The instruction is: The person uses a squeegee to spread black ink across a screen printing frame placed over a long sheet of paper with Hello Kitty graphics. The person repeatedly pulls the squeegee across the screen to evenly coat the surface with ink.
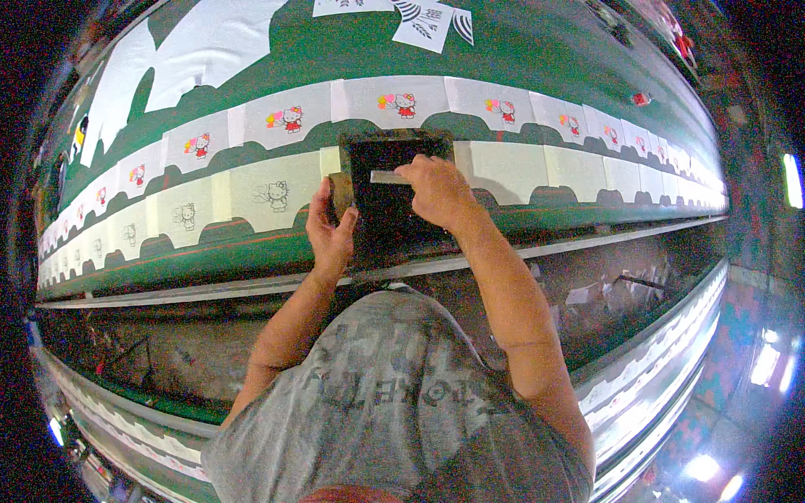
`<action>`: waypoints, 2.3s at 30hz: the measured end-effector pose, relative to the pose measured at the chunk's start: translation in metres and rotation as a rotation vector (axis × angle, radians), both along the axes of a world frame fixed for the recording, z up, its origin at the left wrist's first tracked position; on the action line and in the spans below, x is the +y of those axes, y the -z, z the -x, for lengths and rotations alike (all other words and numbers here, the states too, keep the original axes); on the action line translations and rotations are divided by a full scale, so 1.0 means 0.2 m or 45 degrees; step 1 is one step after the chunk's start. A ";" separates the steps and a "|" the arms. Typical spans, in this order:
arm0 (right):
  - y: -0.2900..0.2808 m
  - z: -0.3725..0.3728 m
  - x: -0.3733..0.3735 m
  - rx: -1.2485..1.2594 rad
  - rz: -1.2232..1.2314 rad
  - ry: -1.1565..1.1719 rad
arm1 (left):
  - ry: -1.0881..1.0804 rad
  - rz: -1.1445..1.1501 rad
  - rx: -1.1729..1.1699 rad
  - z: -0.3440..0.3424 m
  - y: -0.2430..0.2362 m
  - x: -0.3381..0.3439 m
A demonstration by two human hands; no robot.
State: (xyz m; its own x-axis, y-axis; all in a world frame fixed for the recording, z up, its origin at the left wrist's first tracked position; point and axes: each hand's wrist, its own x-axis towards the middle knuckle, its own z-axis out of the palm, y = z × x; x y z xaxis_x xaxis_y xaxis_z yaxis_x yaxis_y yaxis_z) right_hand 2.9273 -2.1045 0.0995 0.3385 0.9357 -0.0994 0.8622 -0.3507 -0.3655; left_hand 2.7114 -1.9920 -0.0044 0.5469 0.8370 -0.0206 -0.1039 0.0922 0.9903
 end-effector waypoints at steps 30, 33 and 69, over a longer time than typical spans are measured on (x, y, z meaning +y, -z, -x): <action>0.12 -0.18 -1.18 0.082 -0.471 0.070 | -0.076 -0.447 0.123 -0.63 -0.03 -0.67; 0.12 -0.35 -1.34 0.063 -0.499 0.033 | -0.081 -0.424 -0.011 -0.77 0.09 -0.82; 0.05 -1.12 -0.92 0.036 -0.026 -0.144 | 0.021 0.015 -0.088 -0.98 0.06 -1.00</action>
State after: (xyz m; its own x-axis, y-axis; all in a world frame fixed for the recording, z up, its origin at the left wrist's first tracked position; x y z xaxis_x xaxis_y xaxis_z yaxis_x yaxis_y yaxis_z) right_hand 3.1519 -2.2892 0.0900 0.2281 0.9696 -0.0881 0.8851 -0.2442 -0.3961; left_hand 2.9072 -2.1910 -0.0168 0.5608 0.8279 0.0080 -0.1704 0.1060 0.9797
